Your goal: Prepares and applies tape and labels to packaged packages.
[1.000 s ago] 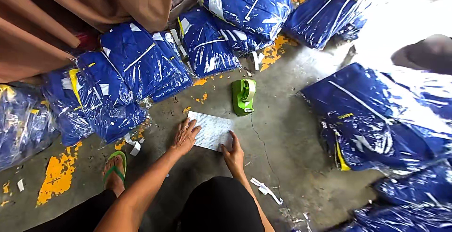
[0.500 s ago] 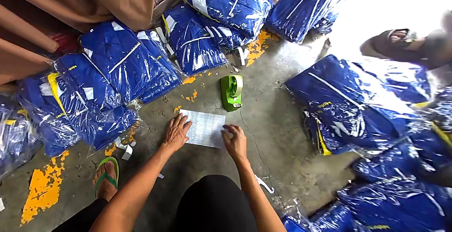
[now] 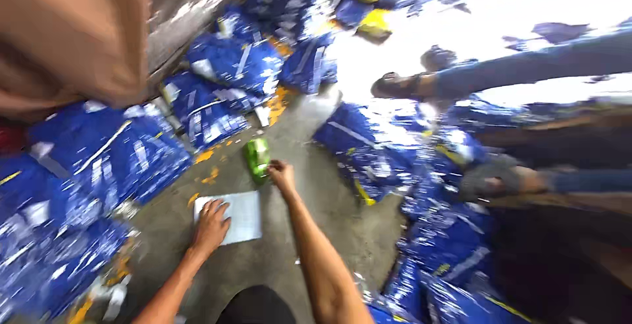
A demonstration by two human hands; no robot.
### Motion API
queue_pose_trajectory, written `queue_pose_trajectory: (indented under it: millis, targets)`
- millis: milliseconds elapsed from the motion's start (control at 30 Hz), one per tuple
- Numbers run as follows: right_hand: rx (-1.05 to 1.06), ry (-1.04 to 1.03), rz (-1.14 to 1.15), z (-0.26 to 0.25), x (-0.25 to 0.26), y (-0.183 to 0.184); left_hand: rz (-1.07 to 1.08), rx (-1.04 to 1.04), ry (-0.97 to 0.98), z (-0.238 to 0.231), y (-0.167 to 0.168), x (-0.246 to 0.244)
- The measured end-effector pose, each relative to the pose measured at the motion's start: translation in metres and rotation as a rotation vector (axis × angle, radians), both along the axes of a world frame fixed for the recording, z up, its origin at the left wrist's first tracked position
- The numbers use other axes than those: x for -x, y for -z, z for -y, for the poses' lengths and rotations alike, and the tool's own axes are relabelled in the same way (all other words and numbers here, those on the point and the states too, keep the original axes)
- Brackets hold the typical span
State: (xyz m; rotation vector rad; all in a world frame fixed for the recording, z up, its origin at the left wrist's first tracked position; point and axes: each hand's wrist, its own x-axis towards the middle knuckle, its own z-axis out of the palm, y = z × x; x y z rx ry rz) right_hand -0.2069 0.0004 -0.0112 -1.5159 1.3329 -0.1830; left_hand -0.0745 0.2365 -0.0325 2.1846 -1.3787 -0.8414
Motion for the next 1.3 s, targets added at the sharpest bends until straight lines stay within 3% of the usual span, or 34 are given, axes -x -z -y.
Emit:
queue_pose_trajectory:
  millis: [100,200,300,533,633,767,1100,1300]
  targets:
    - [-0.057,0.093,0.072,0.000,-0.004,-0.002,-0.386,-0.040,-0.122,0.043,0.000,0.009]
    - [-0.077,0.202,0.133,-0.005,-0.006,0.001,-0.865,-0.150,-0.363,0.083,0.007,0.029]
    - [-0.094,0.238,0.140,-0.010,-0.010,0.004,-1.092,-0.149,-0.541,0.108,0.010,0.045]
    - [-0.121,0.240,0.130,-0.015,-0.016,0.005,-1.184,0.060,-0.682,0.125,0.006,0.045]
    - [-0.171,0.244,0.115,-0.017,-0.019,0.002,-1.168,-0.071,-0.799,0.122,-0.018,0.046]
    - [-0.193,0.288,0.118,-0.018,-0.022,0.005,-1.241,-0.095,-0.716,0.118,-0.022,0.050]
    - [-0.278,0.453,0.338,-0.030,-0.028,0.002,-1.357,-0.031,-0.786,0.117,-0.022,0.055]
    - [-0.236,0.355,0.296,-0.029,-0.019,-0.017,-1.318,-0.050,-0.734,0.118,-0.022,0.054]
